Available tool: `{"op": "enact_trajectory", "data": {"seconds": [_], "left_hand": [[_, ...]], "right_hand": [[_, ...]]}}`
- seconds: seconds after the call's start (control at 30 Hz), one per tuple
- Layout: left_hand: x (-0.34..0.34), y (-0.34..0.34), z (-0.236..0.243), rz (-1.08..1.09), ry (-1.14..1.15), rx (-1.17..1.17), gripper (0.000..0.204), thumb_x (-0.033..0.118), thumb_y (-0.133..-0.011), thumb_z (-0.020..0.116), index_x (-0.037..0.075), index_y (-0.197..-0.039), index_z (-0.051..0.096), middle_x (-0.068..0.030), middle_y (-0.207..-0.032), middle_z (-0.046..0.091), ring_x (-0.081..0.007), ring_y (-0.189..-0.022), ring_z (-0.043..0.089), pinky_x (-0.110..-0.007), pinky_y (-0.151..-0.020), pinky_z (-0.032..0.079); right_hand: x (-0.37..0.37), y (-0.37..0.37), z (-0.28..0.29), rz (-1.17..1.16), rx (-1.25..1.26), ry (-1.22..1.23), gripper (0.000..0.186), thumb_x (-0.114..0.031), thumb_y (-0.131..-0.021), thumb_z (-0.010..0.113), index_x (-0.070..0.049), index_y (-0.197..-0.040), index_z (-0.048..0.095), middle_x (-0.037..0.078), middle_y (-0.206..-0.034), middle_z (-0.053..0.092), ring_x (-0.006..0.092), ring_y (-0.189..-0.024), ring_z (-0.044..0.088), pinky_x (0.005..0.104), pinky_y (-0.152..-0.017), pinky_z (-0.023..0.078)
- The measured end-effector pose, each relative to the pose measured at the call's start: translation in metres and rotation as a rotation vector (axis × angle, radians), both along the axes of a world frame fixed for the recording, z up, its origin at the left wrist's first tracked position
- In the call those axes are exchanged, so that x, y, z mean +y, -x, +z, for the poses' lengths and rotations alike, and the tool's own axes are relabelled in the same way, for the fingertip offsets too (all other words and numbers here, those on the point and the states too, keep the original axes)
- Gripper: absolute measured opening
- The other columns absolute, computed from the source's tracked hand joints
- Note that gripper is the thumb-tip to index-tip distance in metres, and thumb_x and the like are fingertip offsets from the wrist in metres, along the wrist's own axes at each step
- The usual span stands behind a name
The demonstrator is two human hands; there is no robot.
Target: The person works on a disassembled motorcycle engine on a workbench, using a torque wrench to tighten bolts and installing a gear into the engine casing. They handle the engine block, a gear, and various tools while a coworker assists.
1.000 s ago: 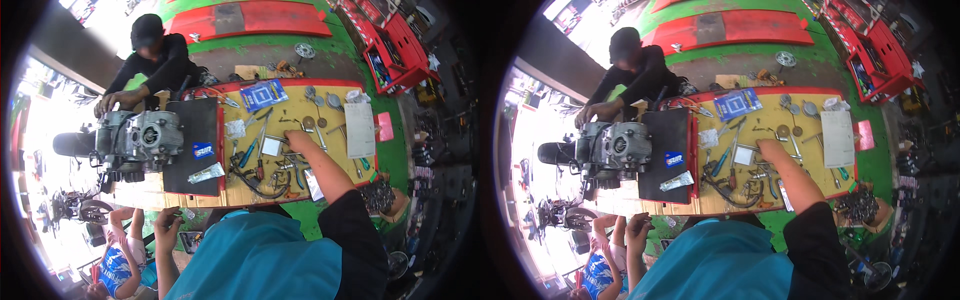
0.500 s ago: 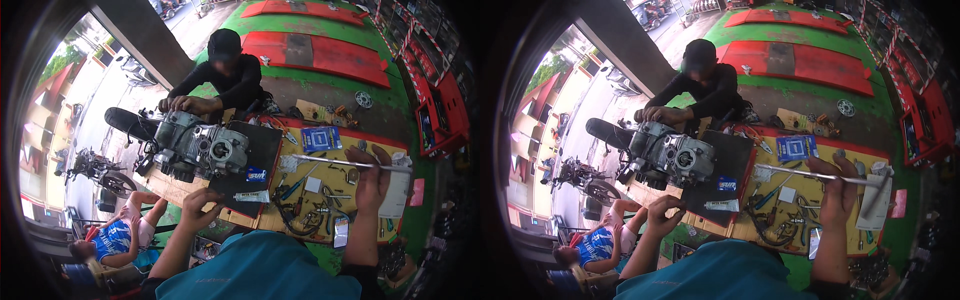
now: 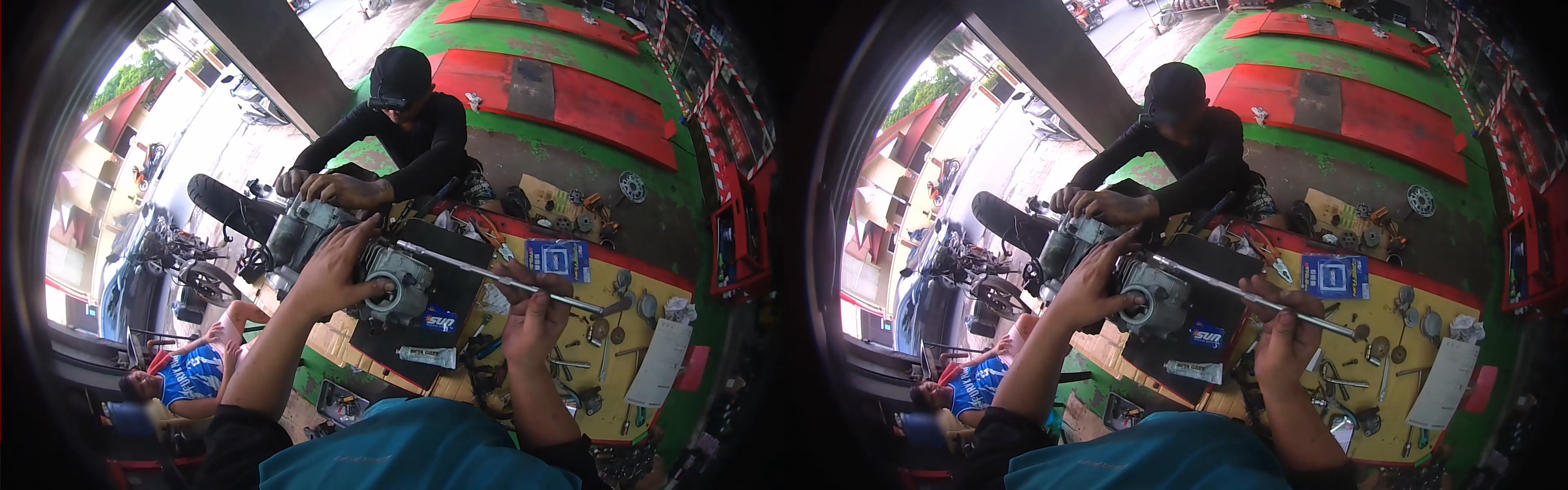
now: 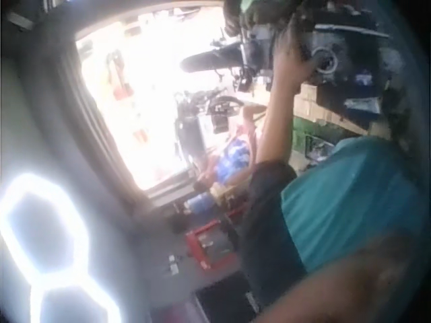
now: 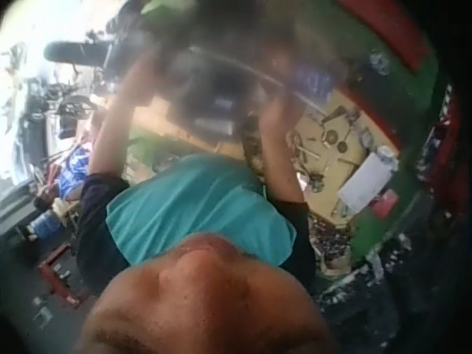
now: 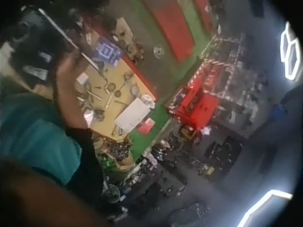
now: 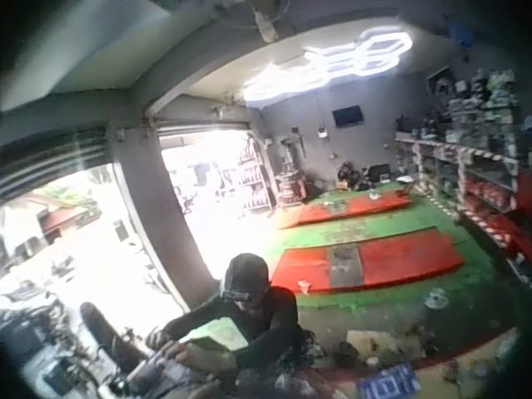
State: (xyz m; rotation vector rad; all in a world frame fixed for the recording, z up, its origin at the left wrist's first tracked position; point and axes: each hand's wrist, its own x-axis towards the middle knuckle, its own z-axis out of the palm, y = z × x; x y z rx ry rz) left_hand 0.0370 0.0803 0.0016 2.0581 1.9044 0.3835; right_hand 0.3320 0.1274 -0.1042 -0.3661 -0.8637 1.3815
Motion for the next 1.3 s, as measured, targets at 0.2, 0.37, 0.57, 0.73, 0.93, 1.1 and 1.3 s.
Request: {"op": "enact_trajectory", "data": {"seconds": [0.2,0.37,0.57,0.73,0.93,1.1,1.3], "left_hand": [[0.010,0.005,0.001,-0.033,0.059,0.000,0.106,0.051,-0.077,0.083,0.004,-0.159,0.035,-0.0183,-0.145,0.059,-0.0373,-0.140,0.050,-0.061,-0.125,0.022],[0.014,0.010,0.002,-0.074,0.088,-0.015,0.105,0.051,-0.078,0.082,0.005,-0.159,0.035,-0.0184,-0.145,0.059,-0.0372,-0.140,0.050,-0.061,-0.126,0.020],[0.020,0.008,0.008,-0.099,0.075,-0.012,0.103,0.049,-0.079,0.081,0.006,-0.159,0.035,-0.0193,-0.143,0.060,-0.0383,-0.138,0.052,-0.061,-0.126,0.021],[0.016,0.010,0.003,-0.104,0.044,-0.001,0.102,0.048,-0.079,0.081,0.006,-0.160,0.034,-0.0193,-0.140,0.062,-0.0380,-0.137,0.053,-0.061,-0.125,0.023],[0.015,0.006,0.008,-0.103,0.059,-0.026,0.102,0.049,-0.079,0.081,0.006,-0.159,0.035,-0.0196,-0.143,0.059,-0.0400,-0.136,0.053,-0.062,-0.125,0.023],[0.024,-0.033,0.024,-0.254,-0.058,-0.018,0.078,0.040,-0.082,0.081,0.007,-0.146,0.052,-0.0182,-0.141,0.059,-0.0378,-0.136,0.054,-0.056,-0.121,0.032],[0.050,-0.121,0.007,-0.350,-0.244,0.096,0.035,0.020,-0.084,0.075,0.007,-0.113,0.063,-0.0097,-0.106,0.065,-0.0294,-0.101,0.069,-0.043,-0.082,0.058]], "right_hand": [[0.006,0.017,-0.007,0.014,-0.017,-0.026,0.025,-0.020,-0.111,0.048,-0.001,-0.126,0.042,0.034,-0.125,0.064,0.0463,-0.118,0.067,0.0571,-0.101,0.058],[0.012,0.021,-0.006,0.030,0.004,-0.026,0.025,-0.020,-0.111,0.049,-0.001,-0.126,0.043,0.033,-0.124,0.065,0.0448,-0.119,0.067,0.0591,-0.102,0.057],[0.010,0.020,-0.005,0.006,0.019,-0.013,0.025,-0.021,-0.110,0.050,-0.001,-0.125,0.044,0.032,-0.122,0.066,0.0424,-0.118,0.068,0.0609,-0.104,0.055],[0.008,0.024,0.001,0.006,0.002,-0.058,0.025,-0.021,-0.110,0.050,-0.001,-0.124,0.045,0.032,-0.121,0.066,0.0415,-0.117,0.068,0.0601,-0.103,0.056],[0.004,0.023,0.002,0.026,-0.007,0.051,0.027,-0.020,-0.109,0.054,0.003,-0.121,0.051,0.032,-0.120,0.068,0.0433,-0.113,0.070,0.0535,-0.100,0.059],[-0.002,0.019,-0.004,-0.020,-0.052,0.076,0.024,-0.014,-0.105,0.063,0.007,-0.114,0.060,0.030,-0.115,0.071,0.0406,-0.112,0.071,0.0495,-0.099,0.060],[0.004,0.011,-0.025,-0.196,-0.256,0.015,0.033,-0.022,-0.098,0.075,0.007,-0.108,0.064,0.016,-0.094,0.072,0.0284,-0.092,0.073,0.0391,-0.087,0.060]]}}
